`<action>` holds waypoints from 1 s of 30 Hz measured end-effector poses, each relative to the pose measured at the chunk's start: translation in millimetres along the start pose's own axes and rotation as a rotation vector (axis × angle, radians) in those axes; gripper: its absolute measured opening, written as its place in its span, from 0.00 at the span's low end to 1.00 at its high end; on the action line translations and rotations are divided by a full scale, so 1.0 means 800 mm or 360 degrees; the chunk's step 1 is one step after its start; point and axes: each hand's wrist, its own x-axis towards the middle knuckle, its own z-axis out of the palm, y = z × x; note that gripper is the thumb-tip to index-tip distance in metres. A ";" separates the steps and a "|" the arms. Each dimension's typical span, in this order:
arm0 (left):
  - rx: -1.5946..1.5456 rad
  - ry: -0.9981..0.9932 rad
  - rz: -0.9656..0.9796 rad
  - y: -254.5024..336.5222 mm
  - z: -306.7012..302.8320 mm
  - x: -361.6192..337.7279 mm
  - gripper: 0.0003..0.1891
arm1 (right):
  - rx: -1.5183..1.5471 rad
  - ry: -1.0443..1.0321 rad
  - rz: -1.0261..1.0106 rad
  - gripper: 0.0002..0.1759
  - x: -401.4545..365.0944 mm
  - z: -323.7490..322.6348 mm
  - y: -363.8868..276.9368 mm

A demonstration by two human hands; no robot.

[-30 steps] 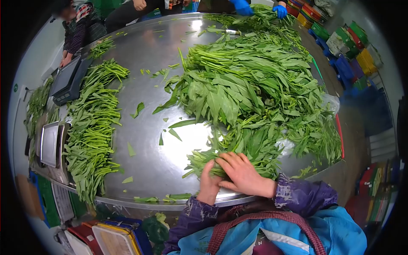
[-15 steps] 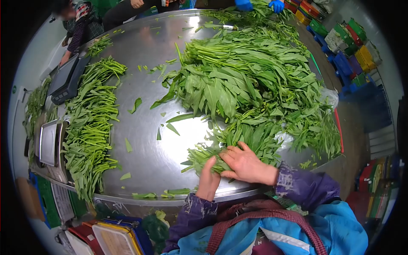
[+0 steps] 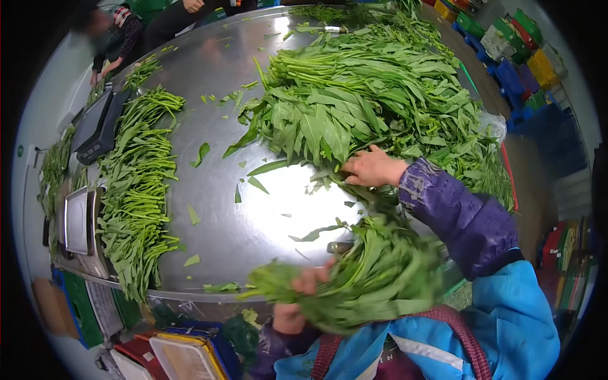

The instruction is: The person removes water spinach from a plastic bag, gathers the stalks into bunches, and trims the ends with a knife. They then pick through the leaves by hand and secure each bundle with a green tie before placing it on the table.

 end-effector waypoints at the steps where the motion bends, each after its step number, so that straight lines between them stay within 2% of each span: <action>1: -0.0135 -0.0050 0.0106 0.015 -0.008 -0.009 0.14 | 0.0106 0.0039 -0.0002 0.25 -0.003 0.006 -0.006; 2: -0.0281 -0.0101 0.0242 0.026 -0.010 -0.013 0.18 | 0.0182 0.0071 -0.0015 0.24 -0.008 -0.003 -0.014; 3: -0.0238 0.0103 0.0203 0.039 -0.010 -0.009 0.17 | 0.0260 0.0115 0.0081 0.24 -0.022 -0.021 -0.012; 4: -0.0197 0.0314 0.0175 0.051 -0.007 0.000 0.16 | 0.0263 0.0470 -0.0014 0.23 -0.031 -0.021 -0.019; 5: -0.0138 0.0260 0.0155 0.052 -0.020 0.005 0.16 | 0.0661 0.0611 -0.0187 0.24 -0.043 -0.028 -0.037; 6: -0.0056 0.0427 0.0128 0.053 -0.022 0.008 0.17 | 0.1066 0.0746 -0.0357 0.26 -0.058 -0.036 -0.056; 8: -0.0103 0.0460 0.0053 0.053 -0.036 0.012 0.21 | 0.1243 0.0653 -0.0629 0.36 -0.083 -0.039 -0.109; 10: -0.0036 0.0562 0.0053 0.056 -0.028 0.024 0.23 | 0.0676 0.0637 -0.0719 0.45 -0.110 -0.040 -0.162; 12: 0.0024 0.0643 0.0025 0.053 -0.018 0.029 0.24 | 0.0650 0.0876 -0.0720 0.50 -0.109 0.002 -0.187; 14: -0.0057 0.0863 0.0093 0.042 -0.008 0.032 0.26 | 0.0646 0.0872 -0.0587 0.50 -0.104 0.020 -0.193; 16: -0.0110 0.0692 0.0144 0.024 -0.009 0.020 0.25 | 0.0598 0.0780 -0.0386 0.48 -0.104 0.030 -0.198; 18: 0.0381 0.0639 0.0194 0.013 -0.008 0.014 0.25 | 0.0540 0.0829 -0.0305 0.46 -0.101 0.042 -0.211; 19: 0.0459 0.0704 0.0054 0.020 -0.008 0.016 0.26 | 0.0334 0.0815 -0.0334 0.45 -0.102 0.047 -0.221; 20: 0.0456 0.0690 0.0039 0.024 -0.015 0.014 0.26 | 0.0127 0.0797 -0.0369 0.45 -0.102 0.052 -0.228; 22: 0.0347 0.0826 -0.0086 0.033 -0.030 0.012 0.27 | 0.0206 0.0885 -0.0414 0.44 -0.104 0.055 -0.228; 23: 0.0380 0.0897 -0.0073 0.040 -0.024 0.013 0.21 | 0.0366 0.0938 -0.0559 0.43 -0.107 0.053 -0.225; 24: 0.0387 0.0893 -0.0080 0.052 -0.032 0.009 0.21 | 0.0527 0.0991 -0.0708 0.43 -0.109 0.049 -0.221; 25: 0.0312 0.0791 -0.0044 0.071 -0.045 0.003 0.17 | 0.0787 0.0999 -0.0873 0.37 -0.112 0.040 -0.210; 26: 0.0236 0.0694 -0.0008 0.091 -0.056 -0.002 0.14 | 0.0797 0.1001 -0.0874 0.37 -0.113 0.038 -0.195; 28: 0.0446 0.0755 0.0346 0.141 -0.042 -0.013 0.12 | 0.0870 0.1326 -0.0679 0.31 -0.119 0.043 -0.157; 30: 0.0426 0.0577 0.0644 0.190 -0.028 -0.028 0.15 | 0.0993 0.1314 -0.0233 0.24 -0.115 0.077 -0.109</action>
